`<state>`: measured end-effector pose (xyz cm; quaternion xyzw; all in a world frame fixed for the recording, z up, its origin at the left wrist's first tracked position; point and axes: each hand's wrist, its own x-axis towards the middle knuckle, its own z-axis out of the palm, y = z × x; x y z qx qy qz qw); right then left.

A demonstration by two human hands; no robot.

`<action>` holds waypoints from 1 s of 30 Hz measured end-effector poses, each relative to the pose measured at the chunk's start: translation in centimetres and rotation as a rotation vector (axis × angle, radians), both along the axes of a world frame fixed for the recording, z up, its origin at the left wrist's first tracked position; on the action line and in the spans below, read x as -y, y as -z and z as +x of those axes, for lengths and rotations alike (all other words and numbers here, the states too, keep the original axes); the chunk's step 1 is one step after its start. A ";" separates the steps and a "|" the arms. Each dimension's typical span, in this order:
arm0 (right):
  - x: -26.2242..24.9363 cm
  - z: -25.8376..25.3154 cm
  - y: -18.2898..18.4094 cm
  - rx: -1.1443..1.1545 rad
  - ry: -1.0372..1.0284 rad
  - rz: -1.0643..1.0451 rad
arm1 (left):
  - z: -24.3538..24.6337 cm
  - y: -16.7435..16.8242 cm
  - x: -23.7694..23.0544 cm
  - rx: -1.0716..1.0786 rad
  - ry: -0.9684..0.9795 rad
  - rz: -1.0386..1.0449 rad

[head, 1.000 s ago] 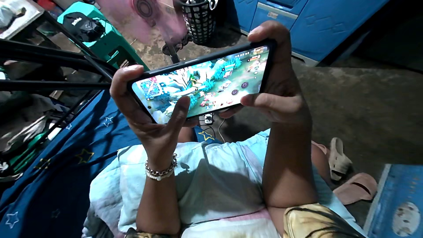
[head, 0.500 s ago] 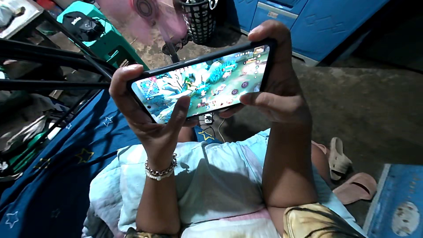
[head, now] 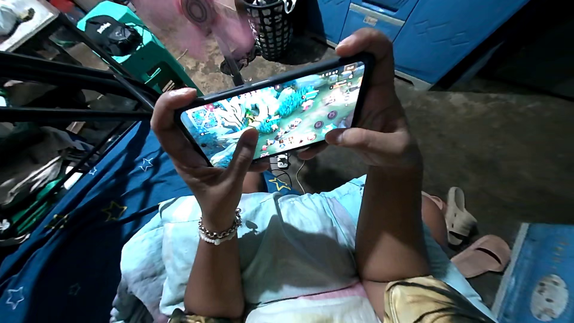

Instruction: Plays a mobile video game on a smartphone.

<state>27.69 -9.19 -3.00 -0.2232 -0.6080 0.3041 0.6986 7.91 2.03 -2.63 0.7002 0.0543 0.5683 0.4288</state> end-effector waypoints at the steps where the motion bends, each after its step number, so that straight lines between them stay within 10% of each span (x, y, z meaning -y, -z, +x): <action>1: 0.0 0.0 0.0 0.008 0.009 0.001 | 0.0 0.0 0.0 0.001 0.000 -0.001; 30: -0.7 0.4 0.4 0.148 0.164 0.078 | 0.0 0.0 0.2 -0.002 0.002 -0.027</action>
